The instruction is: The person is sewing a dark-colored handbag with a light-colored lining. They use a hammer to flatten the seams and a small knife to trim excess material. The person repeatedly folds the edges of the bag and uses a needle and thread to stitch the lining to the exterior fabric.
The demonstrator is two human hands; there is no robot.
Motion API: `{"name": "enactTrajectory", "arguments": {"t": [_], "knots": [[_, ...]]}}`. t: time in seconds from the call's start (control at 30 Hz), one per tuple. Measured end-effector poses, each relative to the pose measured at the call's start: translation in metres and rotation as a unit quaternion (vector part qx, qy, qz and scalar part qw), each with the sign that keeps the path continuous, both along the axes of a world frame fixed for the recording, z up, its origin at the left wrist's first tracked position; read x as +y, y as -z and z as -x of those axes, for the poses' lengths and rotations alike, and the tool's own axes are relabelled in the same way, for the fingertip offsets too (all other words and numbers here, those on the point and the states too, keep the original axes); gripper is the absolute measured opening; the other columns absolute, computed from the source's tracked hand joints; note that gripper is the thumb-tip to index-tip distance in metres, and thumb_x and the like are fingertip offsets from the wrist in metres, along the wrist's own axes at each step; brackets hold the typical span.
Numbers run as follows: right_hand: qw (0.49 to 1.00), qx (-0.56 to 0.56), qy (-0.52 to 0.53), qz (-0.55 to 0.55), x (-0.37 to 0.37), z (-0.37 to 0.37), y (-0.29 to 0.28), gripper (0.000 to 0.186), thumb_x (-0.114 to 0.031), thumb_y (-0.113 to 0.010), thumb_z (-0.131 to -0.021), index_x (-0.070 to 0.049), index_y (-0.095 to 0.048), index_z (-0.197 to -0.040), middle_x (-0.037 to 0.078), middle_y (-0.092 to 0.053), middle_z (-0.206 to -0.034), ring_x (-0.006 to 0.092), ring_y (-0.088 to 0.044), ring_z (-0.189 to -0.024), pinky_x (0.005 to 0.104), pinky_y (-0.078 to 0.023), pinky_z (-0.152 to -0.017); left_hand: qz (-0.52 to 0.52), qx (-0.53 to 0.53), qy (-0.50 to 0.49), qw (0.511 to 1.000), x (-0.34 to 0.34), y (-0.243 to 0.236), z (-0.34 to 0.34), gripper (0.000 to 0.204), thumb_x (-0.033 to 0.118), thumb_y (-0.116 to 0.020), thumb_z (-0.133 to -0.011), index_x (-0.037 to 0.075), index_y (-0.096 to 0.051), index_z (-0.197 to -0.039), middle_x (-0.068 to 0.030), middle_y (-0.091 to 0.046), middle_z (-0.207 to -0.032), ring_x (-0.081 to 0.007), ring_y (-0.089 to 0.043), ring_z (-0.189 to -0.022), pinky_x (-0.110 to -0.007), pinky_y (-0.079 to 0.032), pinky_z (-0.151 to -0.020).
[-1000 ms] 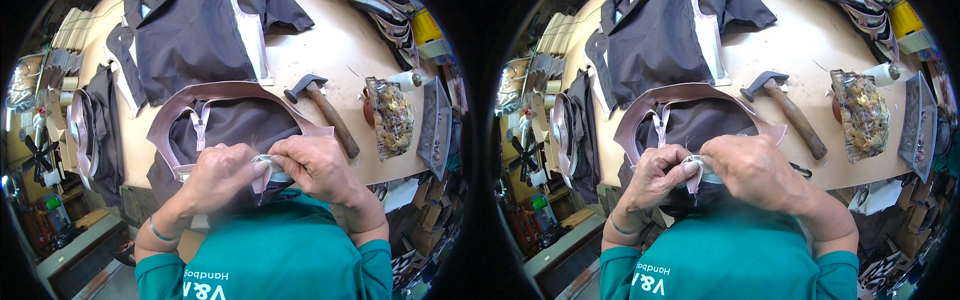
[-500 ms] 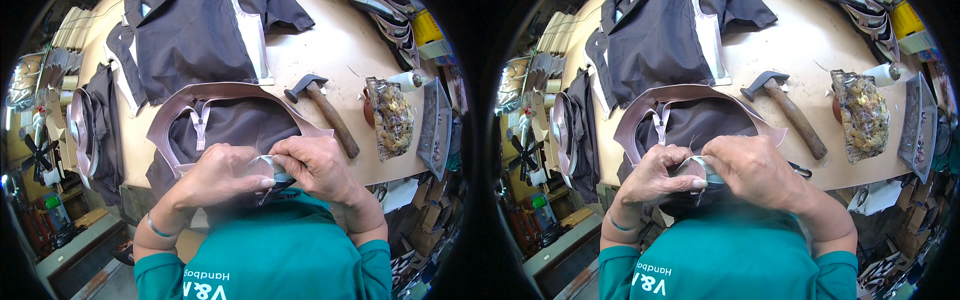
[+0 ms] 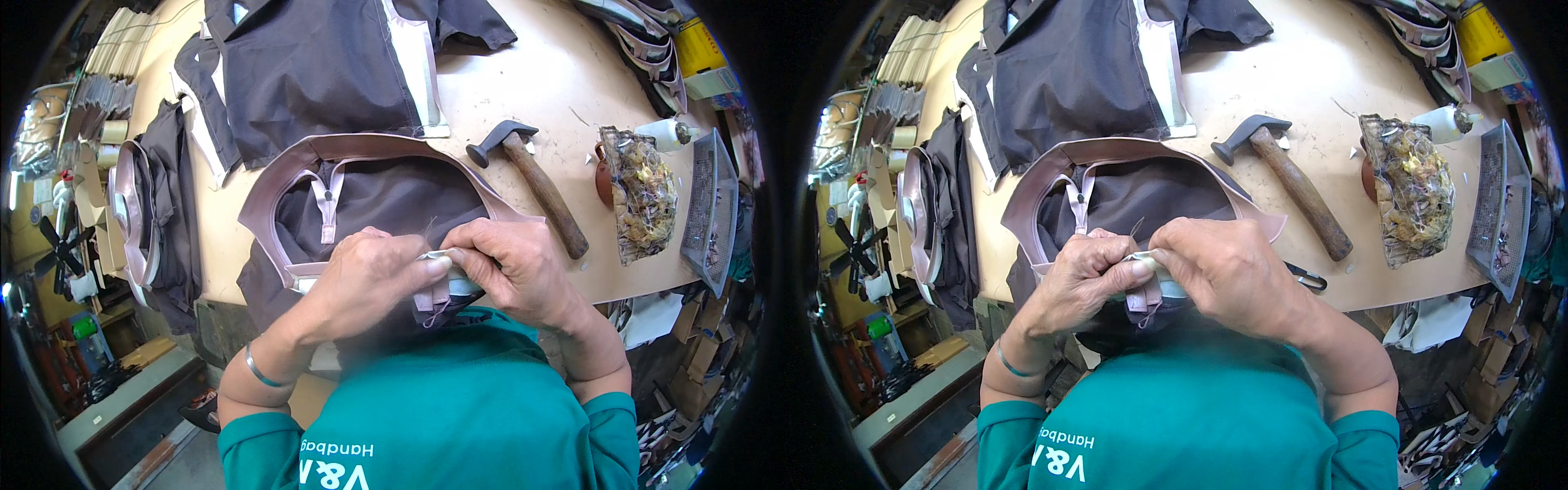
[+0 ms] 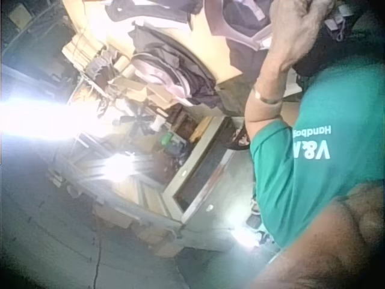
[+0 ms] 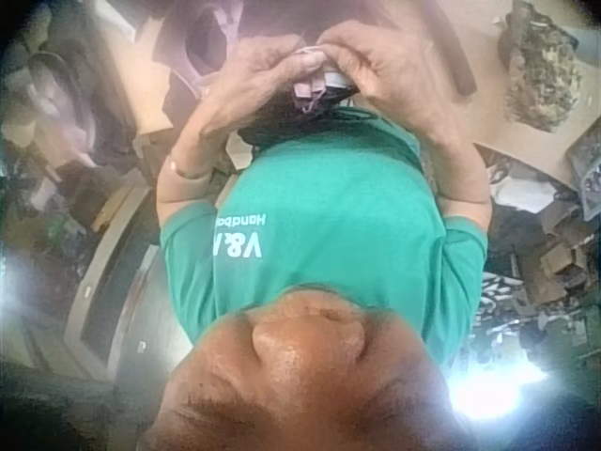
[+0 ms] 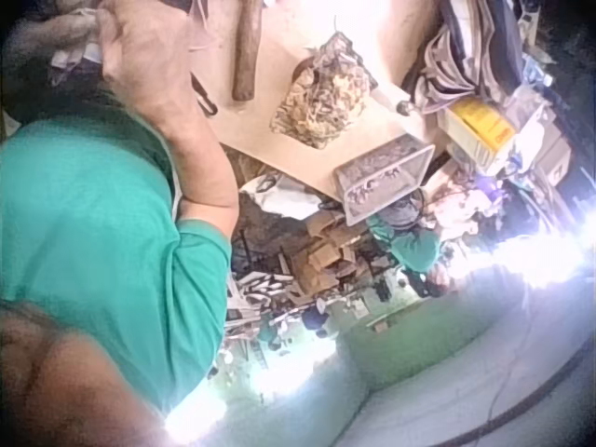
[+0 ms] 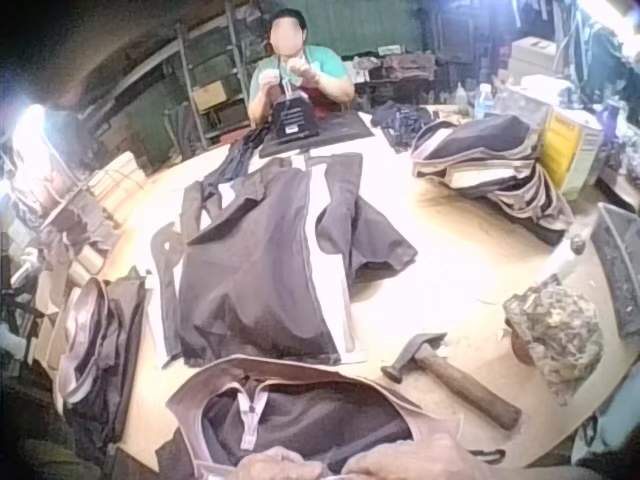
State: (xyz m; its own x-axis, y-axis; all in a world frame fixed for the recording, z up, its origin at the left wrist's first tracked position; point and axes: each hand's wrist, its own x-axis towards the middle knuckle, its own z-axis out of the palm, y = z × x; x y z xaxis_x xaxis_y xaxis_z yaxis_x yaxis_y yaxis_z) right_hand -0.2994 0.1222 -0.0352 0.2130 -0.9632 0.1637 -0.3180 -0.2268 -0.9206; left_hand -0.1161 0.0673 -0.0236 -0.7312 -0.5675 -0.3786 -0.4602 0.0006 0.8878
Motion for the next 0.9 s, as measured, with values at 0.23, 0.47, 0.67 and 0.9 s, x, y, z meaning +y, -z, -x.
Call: {"name": "enactTrajectory", "arguments": {"t": [0.23,0.47,0.67,0.9], "knots": [[0.999,-0.021,-0.037,-0.031,0.001,0.003,0.002,0.010,-0.002,-0.061,-0.076,0.002,-0.057,-0.083,0.016,-0.060,-0.072,0.0286,-0.061,-0.063,0.0328,-0.047,-0.055,0.134,-0.089,0.083,0.984,0.001,-0.010,-0.002,0.022,0.020,-0.074,-0.069,0.002,-0.060,-0.073,-0.0073,-0.061,-0.066,-0.0127,-0.056,-0.058,-0.026,-0.040,-0.052],[0.996,-0.037,-0.063,-0.045,-0.003,0.005,0.000,0.017,0.000,-0.062,-0.072,0.001,-0.056,-0.088,0.014,-0.063,-0.075,0.0263,-0.064,-0.070,0.0306,-0.050,-0.062,0.027,0.024,-0.092,0.995,0.008,-0.006,-0.006,0.017,0.012,-0.066,-0.075,0.001,-0.055,-0.082,-0.0139,-0.060,-0.064,-0.0271,-0.062,-0.060,-0.029,-0.048,-0.055],[0.998,-0.013,-0.063,0.013,-0.003,0.007,0.003,0.020,0.003,-0.061,-0.070,0.000,-0.056,-0.089,0.014,-0.062,-0.077,0.0269,-0.063,-0.070,0.0327,-0.049,-0.060,0.201,0.072,-0.033,0.976,0.008,-0.001,-0.013,0.020,0.008,-0.065,-0.073,0.005,-0.057,-0.092,-0.0105,-0.063,-0.074,-0.0272,-0.062,-0.065,-0.031,-0.049,-0.057],[0.977,0.038,-0.110,0.178,0.004,0.008,0.021,0.025,0.003,-0.063,-0.062,-0.002,-0.059,-0.087,0.007,-0.058,-0.072,0.0196,-0.058,-0.061,0.0304,-0.045,-0.053,0.259,0.181,0.036,0.948,0.005,0.010,-0.020,0.016,-0.002,-0.062,-0.068,0.003,-0.061,-0.084,-0.0108,-0.062,-0.074,-0.0254,-0.062,-0.062,-0.030,-0.050,-0.055]]}}
